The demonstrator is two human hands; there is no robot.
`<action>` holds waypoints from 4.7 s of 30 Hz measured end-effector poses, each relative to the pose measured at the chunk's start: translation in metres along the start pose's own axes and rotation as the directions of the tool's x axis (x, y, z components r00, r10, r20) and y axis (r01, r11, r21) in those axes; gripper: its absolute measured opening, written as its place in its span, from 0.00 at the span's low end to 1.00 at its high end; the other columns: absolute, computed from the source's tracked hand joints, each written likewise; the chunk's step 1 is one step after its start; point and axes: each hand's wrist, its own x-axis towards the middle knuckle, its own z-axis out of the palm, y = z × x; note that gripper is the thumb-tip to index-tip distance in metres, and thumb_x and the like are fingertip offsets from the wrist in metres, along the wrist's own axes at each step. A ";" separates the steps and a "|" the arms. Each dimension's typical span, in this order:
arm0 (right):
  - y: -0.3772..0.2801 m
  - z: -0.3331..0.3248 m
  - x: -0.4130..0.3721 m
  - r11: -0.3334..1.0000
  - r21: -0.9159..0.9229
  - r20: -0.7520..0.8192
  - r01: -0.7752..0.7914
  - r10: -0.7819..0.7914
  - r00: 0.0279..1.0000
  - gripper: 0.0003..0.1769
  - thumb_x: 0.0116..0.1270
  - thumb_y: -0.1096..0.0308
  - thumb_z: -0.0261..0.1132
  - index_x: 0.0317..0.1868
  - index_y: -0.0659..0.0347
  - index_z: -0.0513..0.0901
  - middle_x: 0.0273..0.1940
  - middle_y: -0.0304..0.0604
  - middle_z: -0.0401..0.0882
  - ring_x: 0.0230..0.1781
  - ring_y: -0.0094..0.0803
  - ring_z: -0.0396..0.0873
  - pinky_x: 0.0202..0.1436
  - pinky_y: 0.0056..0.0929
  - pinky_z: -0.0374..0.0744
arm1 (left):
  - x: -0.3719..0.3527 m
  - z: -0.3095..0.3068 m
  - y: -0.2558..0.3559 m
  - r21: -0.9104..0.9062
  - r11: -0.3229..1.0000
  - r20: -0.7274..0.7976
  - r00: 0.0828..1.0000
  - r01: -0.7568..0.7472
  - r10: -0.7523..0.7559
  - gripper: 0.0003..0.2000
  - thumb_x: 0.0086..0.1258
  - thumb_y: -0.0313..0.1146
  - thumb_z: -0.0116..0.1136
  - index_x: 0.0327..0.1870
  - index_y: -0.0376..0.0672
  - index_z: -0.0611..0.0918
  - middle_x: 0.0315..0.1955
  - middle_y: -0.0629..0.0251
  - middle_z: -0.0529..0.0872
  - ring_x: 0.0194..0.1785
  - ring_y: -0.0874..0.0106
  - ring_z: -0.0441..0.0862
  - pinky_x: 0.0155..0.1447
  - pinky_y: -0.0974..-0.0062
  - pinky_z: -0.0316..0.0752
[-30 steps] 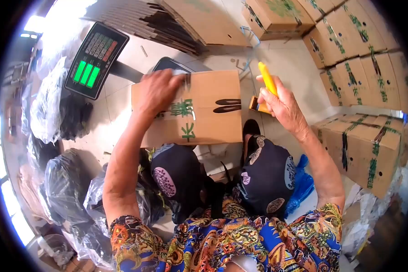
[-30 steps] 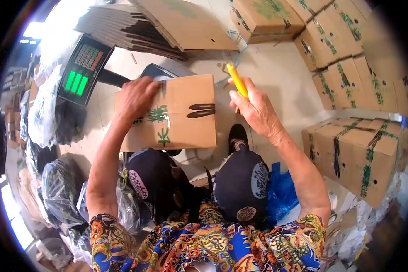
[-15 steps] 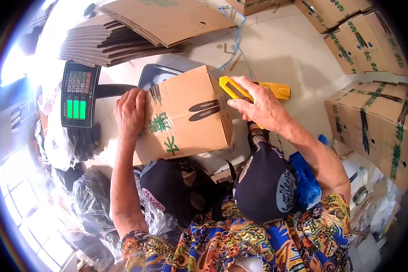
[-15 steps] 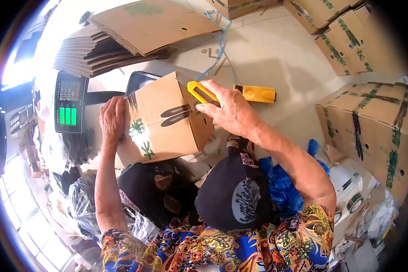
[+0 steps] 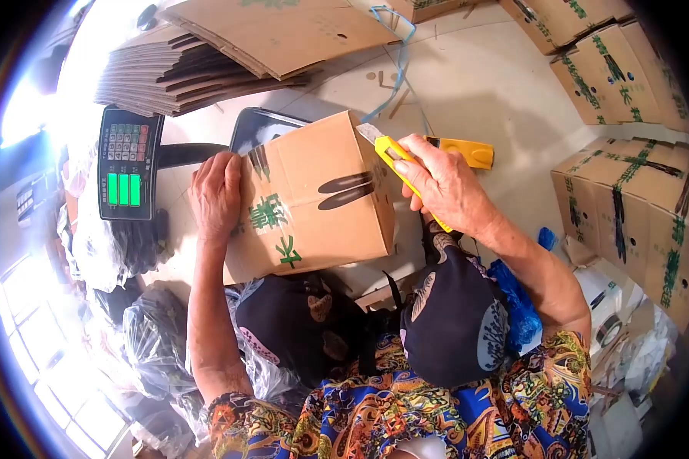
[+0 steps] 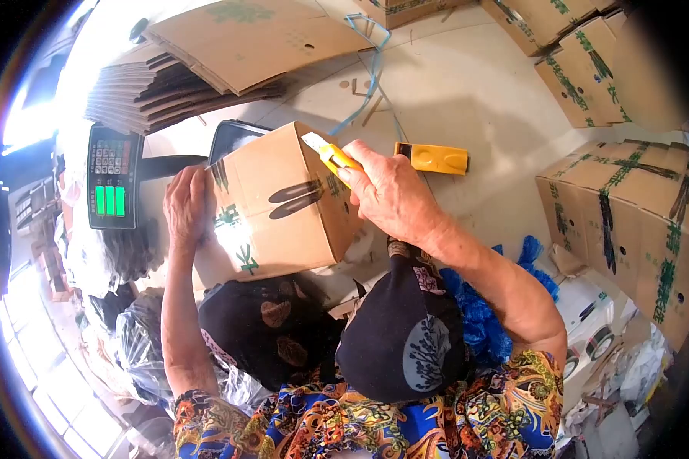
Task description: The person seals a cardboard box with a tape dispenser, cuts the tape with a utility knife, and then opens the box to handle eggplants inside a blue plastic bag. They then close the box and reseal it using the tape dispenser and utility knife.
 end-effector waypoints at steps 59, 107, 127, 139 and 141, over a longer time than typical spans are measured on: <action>0.065 -0.001 -0.004 0.995 0.013 0.547 -0.095 0.073 0.834 0.64 0.52 0.67 0.79 0.80 0.55 0.42 0.74 0.56 0.55 0.56 0.41 0.81 0.44 0.33 0.86 | -0.072 -0.038 -0.081 -0.761 0.584 -0.055 0.868 0.283 -0.493 0.13 0.77 0.35 0.46 0.55 0.37 0.74 0.58 0.59 0.82 0.62 0.69 0.78 0.59 0.67 0.76; -0.033 -0.003 0.010 0.979 -0.157 0.257 -0.132 0.170 0.952 0.31 0.66 0.61 0.69 0.66 0.67 0.74 0.44 0.43 0.85 0.39 0.27 0.82 0.42 0.28 0.81 | -0.115 -0.041 -0.047 -0.812 0.466 0.053 0.839 0.352 -0.542 0.11 0.78 0.29 0.48 0.56 0.38 0.76 0.46 0.56 0.86 0.48 0.68 0.83 0.50 0.69 0.78; -0.056 0.025 0.026 0.933 -0.355 -0.139 -0.065 0.016 0.990 0.17 0.54 0.65 0.76 0.39 0.68 0.83 0.35 0.46 0.86 0.36 0.33 0.84 0.44 0.31 0.82 | -0.024 -0.028 0.061 -0.462 0.885 0.101 0.988 -0.056 0.114 0.11 0.68 0.29 0.57 0.51 0.41 0.81 0.31 0.50 0.81 0.36 0.48 0.81 0.40 0.56 0.75; -0.043 0.022 0.032 0.994 -0.103 -0.071 -0.037 0.029 0.997 0.15 0.56 0.68 0.75 0.40 0.67 0.83 0.32 0.39 0.84 0.33 0.23 0.79 0.39 0.25 0.79 | -0.008 -0.026 0.090 -0.293 0.938 0.055 0.976 -0.186 0.211 0.16 0.65 0.24 0.55 0.54 0.43 0.82 0.29 0.57 0.80 0.33 0.54 0.81 0.35 0.60 0.76; -0.042 0.021 0.034 0.995 -0.086 -0.051 -0.043 0.038 0.998 0.14 0.57 0.68 0.74 0.40 0.67 0.83 0.31 0.39 0.83 0.33 0.23 0.79 0.39 0.25 0.79 | -0.008 -0.021 0.087 -0.325 0.928 0.037 0.978 -0.181 0.204 0.16 0.65 0.24 0.55 0.54 0.43 0.82 0.30 0.57 0.80 0.33 0.54 0.81 0.35 0.59 0.76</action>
